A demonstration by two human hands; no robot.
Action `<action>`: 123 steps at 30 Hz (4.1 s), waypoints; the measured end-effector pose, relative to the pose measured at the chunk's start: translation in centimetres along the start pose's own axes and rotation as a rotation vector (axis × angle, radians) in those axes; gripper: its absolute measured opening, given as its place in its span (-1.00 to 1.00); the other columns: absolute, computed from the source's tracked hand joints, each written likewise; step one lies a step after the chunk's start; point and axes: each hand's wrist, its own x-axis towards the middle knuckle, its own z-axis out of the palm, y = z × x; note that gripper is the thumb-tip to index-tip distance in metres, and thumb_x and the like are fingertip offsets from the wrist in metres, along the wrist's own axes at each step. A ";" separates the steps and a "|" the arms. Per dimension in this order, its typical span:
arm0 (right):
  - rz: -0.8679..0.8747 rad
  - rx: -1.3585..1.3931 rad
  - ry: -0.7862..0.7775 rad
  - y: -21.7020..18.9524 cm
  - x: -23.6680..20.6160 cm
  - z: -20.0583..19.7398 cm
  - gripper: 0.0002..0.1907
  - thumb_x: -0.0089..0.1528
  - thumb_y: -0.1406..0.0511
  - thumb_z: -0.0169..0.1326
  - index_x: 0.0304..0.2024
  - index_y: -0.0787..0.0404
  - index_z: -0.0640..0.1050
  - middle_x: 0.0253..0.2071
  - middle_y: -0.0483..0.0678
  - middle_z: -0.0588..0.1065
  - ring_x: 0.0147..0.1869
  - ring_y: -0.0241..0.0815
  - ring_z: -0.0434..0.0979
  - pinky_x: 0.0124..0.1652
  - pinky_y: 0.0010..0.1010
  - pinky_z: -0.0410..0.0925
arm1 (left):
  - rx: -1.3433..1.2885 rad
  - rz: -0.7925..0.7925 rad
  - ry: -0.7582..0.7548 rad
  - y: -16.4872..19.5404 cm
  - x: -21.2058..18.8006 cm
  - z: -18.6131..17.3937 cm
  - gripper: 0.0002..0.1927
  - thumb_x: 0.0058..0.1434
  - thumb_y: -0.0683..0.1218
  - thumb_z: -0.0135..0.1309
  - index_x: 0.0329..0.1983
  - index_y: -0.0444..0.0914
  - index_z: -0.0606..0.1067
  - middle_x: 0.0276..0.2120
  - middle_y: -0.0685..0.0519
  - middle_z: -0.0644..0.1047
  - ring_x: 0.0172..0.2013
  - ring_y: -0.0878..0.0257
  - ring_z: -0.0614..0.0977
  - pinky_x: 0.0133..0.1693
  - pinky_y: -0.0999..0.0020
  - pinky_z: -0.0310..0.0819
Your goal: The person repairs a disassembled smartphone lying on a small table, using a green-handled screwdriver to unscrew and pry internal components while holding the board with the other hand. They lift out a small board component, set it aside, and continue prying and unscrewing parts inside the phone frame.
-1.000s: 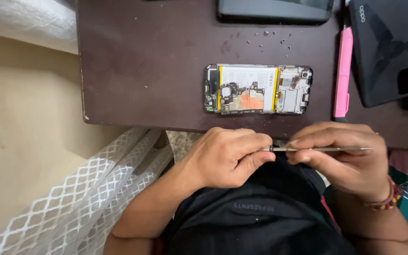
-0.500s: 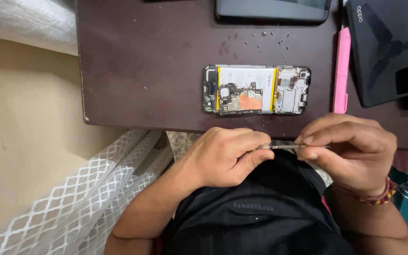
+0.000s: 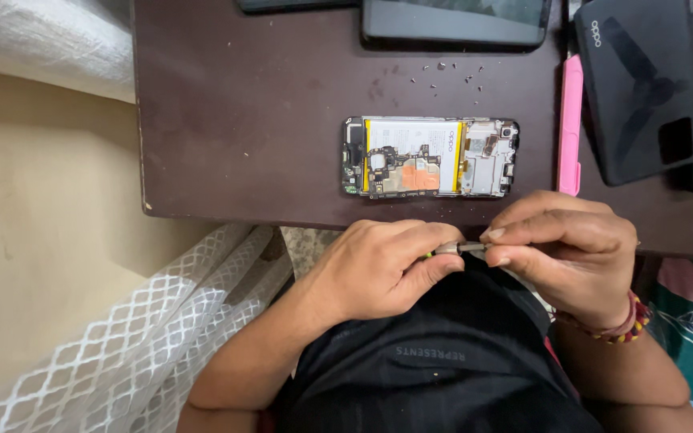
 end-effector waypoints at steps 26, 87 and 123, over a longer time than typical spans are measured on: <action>0.125 0.220 0.157 2.4 -1.8 -0.7 -0.94 0.33 0.50 0.21 -0.19 0.48 0.61 -0.23 0.19 0.61 -0.37 -0.26 0.59 -0.32 -0.57 0.45 | 0.173 0.039 0.194 1.4 -0.1 0.5 -0.73 0.43 0.06 0.20 0.12 -0.09 0.55 -0.36 0.11 0.54 -0.39 0.20 0.63 -0.32 0.31 0.51; -0.455 -0.488 -0.070 1.2 0.9 1.0 -0.65 0.11 0.43 0.35 -0.12 0.22 0.49 -0.29 0.02 0.56 -0.17 0.02 0.68 -0.17 -0.27 0.52 | 0.157 0.160 0.072 0.4 -0.3 1.0 -0.10 0.38 0.22 0.23 0.58 -0.27 0.11 -0.37 0.06 0.58 -0.46 0.14 0.62 -0.34 0.25 0.51; -0.045 -0.364 0.161 1.4 0.8 -0.6 -0.79 0.14 0.56 0.31 -0.30 0.32 0.52 -0.18 0.06 0.54 -0.16 -0.20 0.63 -0.13 -0.52 0.48 | 0.671 0.110 0.245 -2.5 1.2 -2.2 -0.58 0.32 0.11 0.29 0.17 -0.12 0.58 0.33 -0.08 0.42 0.39 -0.11 0.37 0.40 -0.16 0.22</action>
